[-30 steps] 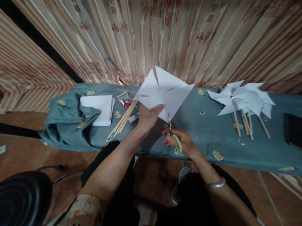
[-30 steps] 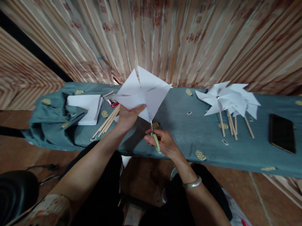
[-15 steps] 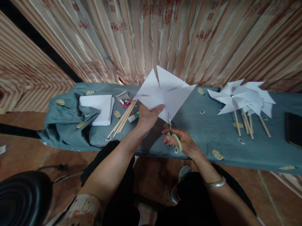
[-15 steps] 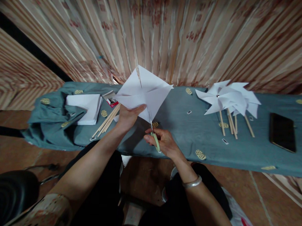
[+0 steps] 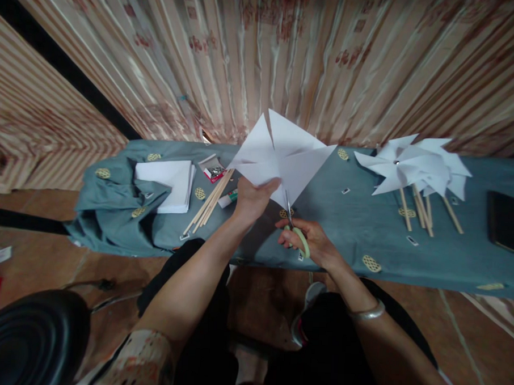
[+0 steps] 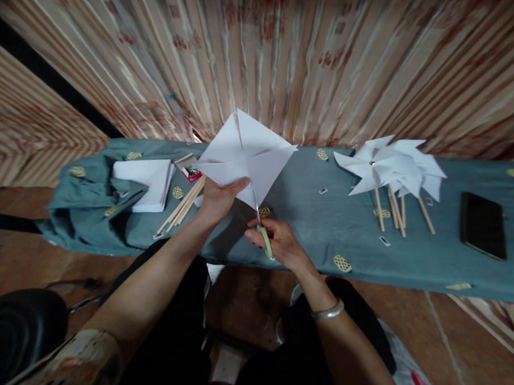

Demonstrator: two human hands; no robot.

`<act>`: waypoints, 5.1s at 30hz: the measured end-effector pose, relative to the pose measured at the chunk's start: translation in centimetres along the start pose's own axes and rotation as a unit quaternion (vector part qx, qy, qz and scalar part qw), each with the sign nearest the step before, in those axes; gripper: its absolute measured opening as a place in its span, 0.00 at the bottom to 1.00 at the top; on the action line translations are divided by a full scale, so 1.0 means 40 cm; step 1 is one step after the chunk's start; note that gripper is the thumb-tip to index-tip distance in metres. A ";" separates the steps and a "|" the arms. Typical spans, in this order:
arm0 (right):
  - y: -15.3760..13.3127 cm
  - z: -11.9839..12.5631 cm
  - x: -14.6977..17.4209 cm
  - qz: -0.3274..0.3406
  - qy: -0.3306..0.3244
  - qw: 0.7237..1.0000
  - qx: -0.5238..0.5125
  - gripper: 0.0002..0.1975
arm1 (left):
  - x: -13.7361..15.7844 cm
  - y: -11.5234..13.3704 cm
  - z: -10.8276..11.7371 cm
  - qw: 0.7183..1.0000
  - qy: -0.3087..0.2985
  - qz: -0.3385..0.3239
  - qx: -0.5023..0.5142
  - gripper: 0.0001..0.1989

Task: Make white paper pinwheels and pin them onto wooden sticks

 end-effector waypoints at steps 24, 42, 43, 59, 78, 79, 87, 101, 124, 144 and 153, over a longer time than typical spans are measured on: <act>-0.004 -0.003 -0.002 0.000 0.011 1.000 -0.022 0.26 | -0.001 0.000 0.007 1.000 0.010 0.014 0.008 0.20; 0.001 -0.001 -0.004 -0.018 0.030 0.998 -0.043 0.26 | -0.003 0.007 0.012 1.000 0.007 0.008 0.012 0.22; 0.002 -0.001 -0.004 -0.017 0.031 0.998 -0.044 0.27 | -0.001 0.006 0.010 1.000 0.004 0.011 0.013 0.22; -0.011 0.009 -0.001 0.011 0.034 0.999 -0.025 0.24 | 0.017 -0.010 -0.014 0.998 -0.026 0.046 0.026 0.13; -0.012 0.011 -0.003 0.009 0.040 0.998 -0.044 0.26 | 0.035 -0.009 -0.027 0.995 -0.038 0.073 0.056 0.13; -0.013 0.013 -0.003 0.011 0.041 0.998 -0.042 0.26 | 0.038 -0.012 -0.030 0.994 -0.040 0.078 0.061 0.13; -0.016 0.015 -0.004 0.005 0.055 0.997 -0.055 0.27 | 0.045 -0.028 -0.030 0.992 -0.035 0.105 0.055 0.11; -0.007 0.027 -0.007 0.008 0.063 0.996 -0.063 0.26 | 0.065 -0.021 -0.049 0.988 -0.072 0.128 0.040 0.07; -0.013 0.033 -0.006 0.013 0.072 0.994 -0.076 0.24 | 0.080 -0.022 -0.056 0.983 -0.079 0.157 0.046 0.09; -0.024 0.034 -0.008 0.016 0.074 0.995 -0.058 0.24 | 0.083 -0.016 -0.055 0.982 -0.073 0.158 0.068 0.10; -0.035 0.056 0.042 0.045 0.068 0.987 0.142 0.21 | 0.064 -0.020 -0.039 0.986 -0.053 0.136 0.085 0.14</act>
Point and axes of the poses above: each hand's wrist, its own x-axis away from the middle knuckle, its own z-axis out of the back of the hand, y = z × x, the point moved 10 cm from there along -x, towards the middle knuckle, and after that the axes turned 6 degrees about -x, right-handed, at the moved point
